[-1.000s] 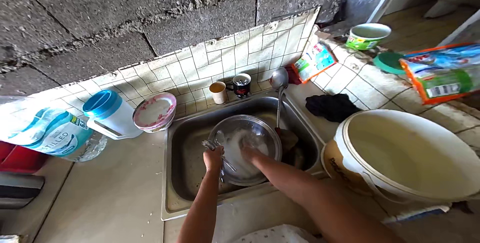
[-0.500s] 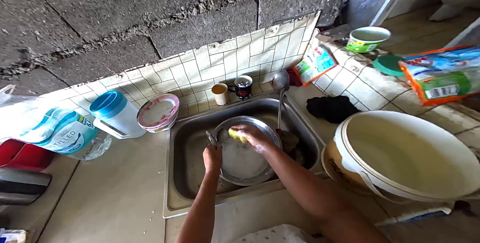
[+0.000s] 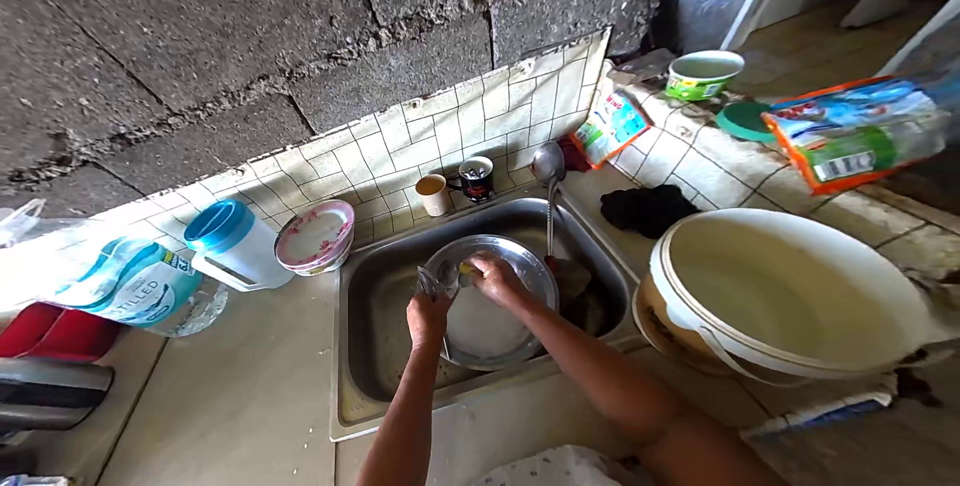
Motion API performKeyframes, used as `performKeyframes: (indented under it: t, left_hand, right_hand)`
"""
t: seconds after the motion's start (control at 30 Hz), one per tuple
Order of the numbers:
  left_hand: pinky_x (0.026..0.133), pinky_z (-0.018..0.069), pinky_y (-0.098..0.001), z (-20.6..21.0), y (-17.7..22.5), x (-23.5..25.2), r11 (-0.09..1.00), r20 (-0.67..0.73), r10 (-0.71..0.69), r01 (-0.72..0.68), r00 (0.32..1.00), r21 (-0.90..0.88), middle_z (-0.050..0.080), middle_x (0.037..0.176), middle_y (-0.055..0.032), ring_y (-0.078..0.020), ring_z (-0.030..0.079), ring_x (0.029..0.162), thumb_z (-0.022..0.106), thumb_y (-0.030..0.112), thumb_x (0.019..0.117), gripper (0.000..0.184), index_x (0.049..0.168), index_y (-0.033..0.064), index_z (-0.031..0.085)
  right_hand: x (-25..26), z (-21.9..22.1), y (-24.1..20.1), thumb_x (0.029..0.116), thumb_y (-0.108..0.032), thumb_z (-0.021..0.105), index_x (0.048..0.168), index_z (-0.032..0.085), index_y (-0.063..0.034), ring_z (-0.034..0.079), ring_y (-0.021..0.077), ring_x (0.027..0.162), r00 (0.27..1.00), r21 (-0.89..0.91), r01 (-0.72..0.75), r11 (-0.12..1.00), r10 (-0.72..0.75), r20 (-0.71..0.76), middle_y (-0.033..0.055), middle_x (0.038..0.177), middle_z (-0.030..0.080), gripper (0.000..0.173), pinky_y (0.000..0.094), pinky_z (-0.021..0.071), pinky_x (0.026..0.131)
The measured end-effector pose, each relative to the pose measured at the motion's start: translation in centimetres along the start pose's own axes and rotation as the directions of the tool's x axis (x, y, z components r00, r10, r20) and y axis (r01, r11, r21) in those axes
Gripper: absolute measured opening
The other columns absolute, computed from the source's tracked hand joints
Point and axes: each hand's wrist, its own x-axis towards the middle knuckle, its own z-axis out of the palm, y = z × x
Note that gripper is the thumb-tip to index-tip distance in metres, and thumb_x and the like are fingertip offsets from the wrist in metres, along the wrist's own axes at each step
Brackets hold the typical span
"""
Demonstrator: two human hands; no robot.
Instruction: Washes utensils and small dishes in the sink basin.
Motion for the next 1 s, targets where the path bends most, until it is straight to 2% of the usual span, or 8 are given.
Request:
performKeyframes:
  t: [0.17, 0.27, 0.37, 0.43, 0.63, 0.73, 0.9, 1.0]
  left_hand:
    - [0.061, 0.0563, -0.0258, 0.3, -0.4, -0.4, 0.871, 0.047, -0.048, 0.065, 0.998, -0.488, 0.065, 0.074, -0.0065, -0.0097, 0.064, 0.059, 0.058, 0.008, 0.1034, 0.017, 0.104, -0.0085, 0.059]
    - [0.056, 0.0502, -0.0243, 0.2, 0.0, -0.7, 0.881, 0.112, -0.051, 0.097, 0.992, -0.463, 0.058, 0.074, -0.0049, -0.0088, 0.055, 0.055, 0.054, 0.012, 0.1061, 0.019, 0.107, -0.0072, 0.056]
    - [0.071, 0.0500, -0.0356, 0.5, -0.2, -1.0, 0.960, 0.079, -0.003, 0.025, 0.997, -0.279, 0.060, 0.086, -0.0118, -0.0175, 0.057, 0.072, 0.054, 0.013, 0.1059, 0.022, 0.111, -0.0076, 0.060]
    - [0.080, 0.0506, -0.0448, 0.8, -0.3, -1.2, 0.983, 0.046, 0.011, -0.002, 0.999, -0.185, 0.062, 0.091, -0.0171, -0.0254, 0.061, 0.082, 0.056, 0.014, 0.1040, 0.023, 0.109, -0.0078, 0.062]
    - [0.086, 0.0518, -0.0507, 0.5, -0.3, -1.8, 1.000, 0.042, -0.015, 0.015, 0.999, -0.005, 0.067, 0.096, -0.0201, -0.0317, 0.066, 0.092, 0.052, 0.021, 0.1070, 0.030, 0.106, -0.0059, 0.065]
    - [0.087, 0.0519, -0.0529, 1.0, -0.4, -2.4, 0.998, 0.050, -0.022, 0.019, 0.999, 0.061, 0.068, 0.099, -0.0200, -0.0335, 0.067, 0.096, 0.051, 0.023, 0.1069, 0.030, 0.109, -0.0030, 0.067]
    - [0.095, 0.0507, -0.0566, 0.4, -0.3, -2.1, 0.988, 0.047, -0.044, 0.037, 0.998, 0.148, 0.070, 0.112, -0.0233, -0.0375, 0.067, 0.110, 0.050, 0.022, 0.1072, 0.031, 0.117, -0.0023, 0.067]
    - [0.096, 0.0506, -0.0554, 0.5, 0.0, -2.7, 0.984, 0.061, -0.034, 0.022, 0.998, 0.179, 0.070, 0.113, -0.0226, -0.0368, 0.067, 0.110, 0.050, 0.023, 0.1077, 0.031, 0.120, -0.0005, 0.067]
  right_hand:
    - [-0.8, 2.1, 0.1, 0.0978, -0.001, 0.055, 0.117, 0.073, 0.0074, 0.066, 0.0348, 0.121, 0.915, 0.099, 0.302, 0.948, -0.259, -0.311, 0.0234, 0.122, 0.071, 0.027, 0.0418, 0.0478, 0.110]
    - [-1.1, 3.7, 0.5, 0.0973, 0.001, 0.056, 0.110, 0.075, 0.0065, 0.067, 0.0367, 0.120, 0.836, -0.007, 0.496, 0.868, -0.479, -0.268, 0.0221, 0.119, 0.073, 0.023, 0.0432, 0.0492, 0.110]
    - [-1.0, 3.9, 0.8, 0.1000, 0.000, 0.053, 0.115, 0.074, 0.0062, 0.065, 0.0386, 0.123, 0.864, -0.088, 0.486, 0.869, -0.494, -0.100, 0.0242, 0.123, 0.071, 0.027, 0.0436, 0.0473, 0.111]
    - [-0.2, 3.9, 1.4, 0.0982, 0.002, 0.052, 0.113, 0.074, 0.0063, 0.066, 0.0379, 0.120, 0.871, -0.182, 0.449, 0.875, -0.474, -0.132, 0.0240, 0.120, 0.071, 0.026, 0.0429, 0.0505, 0.107]
    - [-0.6, 4.1, 0.5, 0.0998, 0.001, 0.053, 0.108, 0.074, 0.0086, 0.066, 0.0380, 0.120, 0.918, -0.038, 0.395, 0.918, -0.396, -0.001, 0.0245, 0.117, 0.073, 0.025, 0.0434, 0.0463, 0.111]
    - [-0.1, 3.2, 1.0, 0.1026, 0.001, 0.046, 0.116, 0.070, 0.0092, 0.060, 0.0376, 0.128, 0.957, -0.127, 0.278, 0.952, -0.263, 0.122, 0.0256, 0.126, 0.068, 0.029, 0.0428, 0.0424, 0.114]
    - [-1.2, 4.2, -0.2, 0.1027, -0.005, 0.053, 0.109, 0.074, 0.0082, 0.067, 0.0383, 0.116, 0.968, -0.015, 0.234, 0.972, -0.231, 0.099, 0.0261, 0.114, 0.072, 0.026, 0.0456, 0.0474, 0.108]
    - [-0.6, 3.9, 0.4, 0.1031, -0.001, 0.046, 0.116, 0.071, 0.0090, 0.062, 0.0378, 0.126, 0.973, -0.125, 0.218, 0.968, -0.206, 0.103, 0.0265, 0.124, 0.068, 0.030, 0.0433, 0.0441, 0.112]
